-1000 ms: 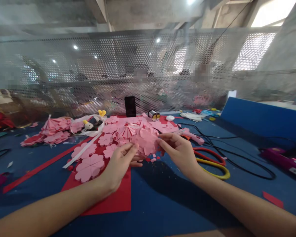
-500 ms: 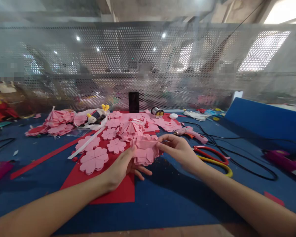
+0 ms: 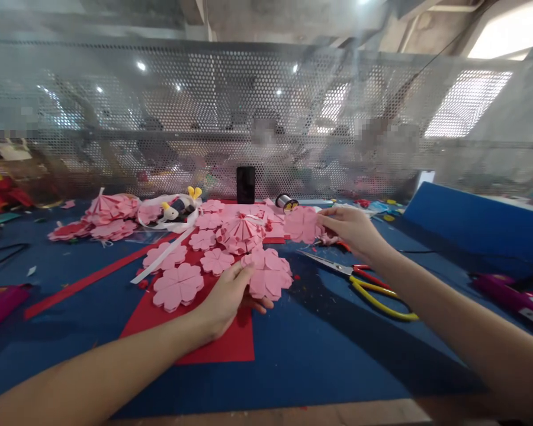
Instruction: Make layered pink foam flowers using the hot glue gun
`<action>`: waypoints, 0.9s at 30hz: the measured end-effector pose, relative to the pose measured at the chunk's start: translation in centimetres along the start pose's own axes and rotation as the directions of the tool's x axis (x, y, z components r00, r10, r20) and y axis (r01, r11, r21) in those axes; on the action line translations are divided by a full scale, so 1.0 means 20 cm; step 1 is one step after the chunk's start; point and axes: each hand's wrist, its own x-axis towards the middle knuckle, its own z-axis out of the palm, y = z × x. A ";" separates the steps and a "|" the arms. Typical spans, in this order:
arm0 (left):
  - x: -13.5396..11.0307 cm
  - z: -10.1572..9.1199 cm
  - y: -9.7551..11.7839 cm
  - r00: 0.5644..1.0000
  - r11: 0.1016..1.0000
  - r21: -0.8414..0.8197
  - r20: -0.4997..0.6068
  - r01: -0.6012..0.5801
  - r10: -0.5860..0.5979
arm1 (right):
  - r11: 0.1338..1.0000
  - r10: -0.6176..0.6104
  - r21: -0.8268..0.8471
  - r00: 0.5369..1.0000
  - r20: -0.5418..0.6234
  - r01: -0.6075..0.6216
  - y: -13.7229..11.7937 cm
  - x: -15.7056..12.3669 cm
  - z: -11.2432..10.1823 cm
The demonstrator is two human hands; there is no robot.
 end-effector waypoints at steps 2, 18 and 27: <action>0.00 0.00 0.00 1.000 0.999 0.032 0.005 -0.008 0.007 | 0.991 0.004 -0.134 1.000 -0.017 -0.006 0.01 0.09 0.01; -0.02 0.01 0.00 1.000 0.989 0.145 -0.015 -0.008 0.010 | 0.459 0.320 -0.886 0.920 0.226 0.058 0.25 0.08 -0.24; -0.02 0.00 0.02 1.000 0.993 0.117 -0.002 0.025 -0.024 | 0.529 0.093 -0.836 0.969 0.230 0.148 0.32 0.06 -0.27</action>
